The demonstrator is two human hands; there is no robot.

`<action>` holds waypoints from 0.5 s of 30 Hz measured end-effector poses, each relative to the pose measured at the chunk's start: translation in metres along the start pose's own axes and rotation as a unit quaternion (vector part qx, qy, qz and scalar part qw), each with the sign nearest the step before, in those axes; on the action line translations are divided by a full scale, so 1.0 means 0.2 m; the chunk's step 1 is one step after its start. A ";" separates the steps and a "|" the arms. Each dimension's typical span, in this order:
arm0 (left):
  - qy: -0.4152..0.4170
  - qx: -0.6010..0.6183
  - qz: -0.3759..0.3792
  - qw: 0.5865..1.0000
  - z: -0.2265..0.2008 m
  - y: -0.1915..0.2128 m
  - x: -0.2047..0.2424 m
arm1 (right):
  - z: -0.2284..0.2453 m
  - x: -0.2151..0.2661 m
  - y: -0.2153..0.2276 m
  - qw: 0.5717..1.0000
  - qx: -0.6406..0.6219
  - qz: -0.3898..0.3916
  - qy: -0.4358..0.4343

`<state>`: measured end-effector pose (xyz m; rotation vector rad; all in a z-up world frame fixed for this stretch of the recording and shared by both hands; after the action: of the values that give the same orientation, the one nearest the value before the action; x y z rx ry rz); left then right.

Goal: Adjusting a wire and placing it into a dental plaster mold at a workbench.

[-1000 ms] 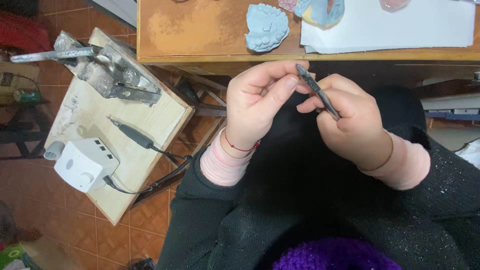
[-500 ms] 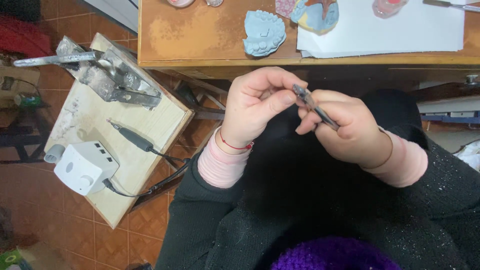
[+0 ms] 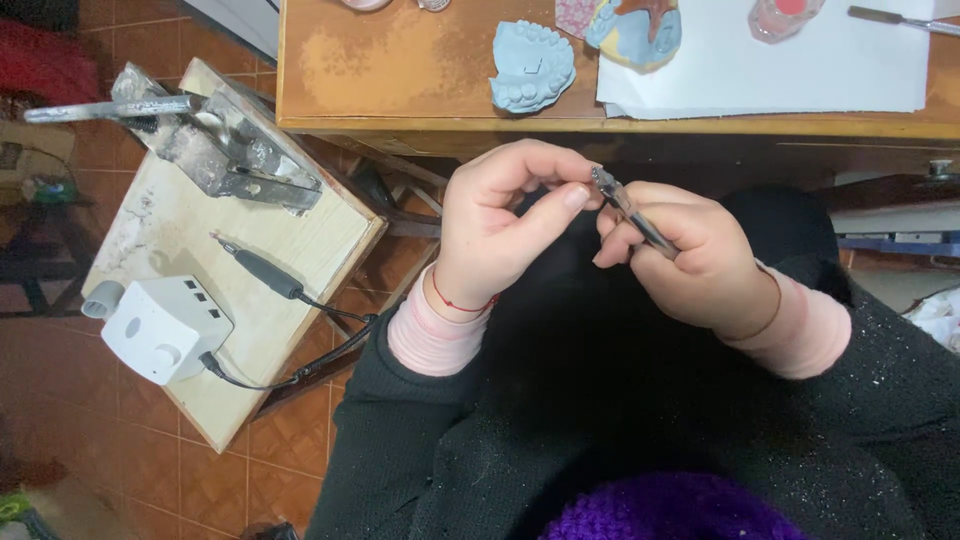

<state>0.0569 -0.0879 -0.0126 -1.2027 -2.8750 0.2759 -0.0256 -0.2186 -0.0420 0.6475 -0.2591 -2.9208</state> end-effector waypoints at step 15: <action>-0.096 -0.258 -0.033 0.961 -0.19 0.00 0.02 | 0.03 0.00 -0.02 0.996 0.079 -0.027 -0.001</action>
<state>0.0572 -0.0785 0.0239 -1.1827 -3.2686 -0.4095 -0.0287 -0.2148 -0.0369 0.6846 -0.4847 -2.9741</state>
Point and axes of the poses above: each hand's wrist, its own x-axis away from the middle knuckle, its own y-axis out of the back of the hand, z = x × y, the point moved 8 cm from there along -x, towards the middle knuckle, and after that the axes turned 8 degrees about y, right-handed, at the moved point
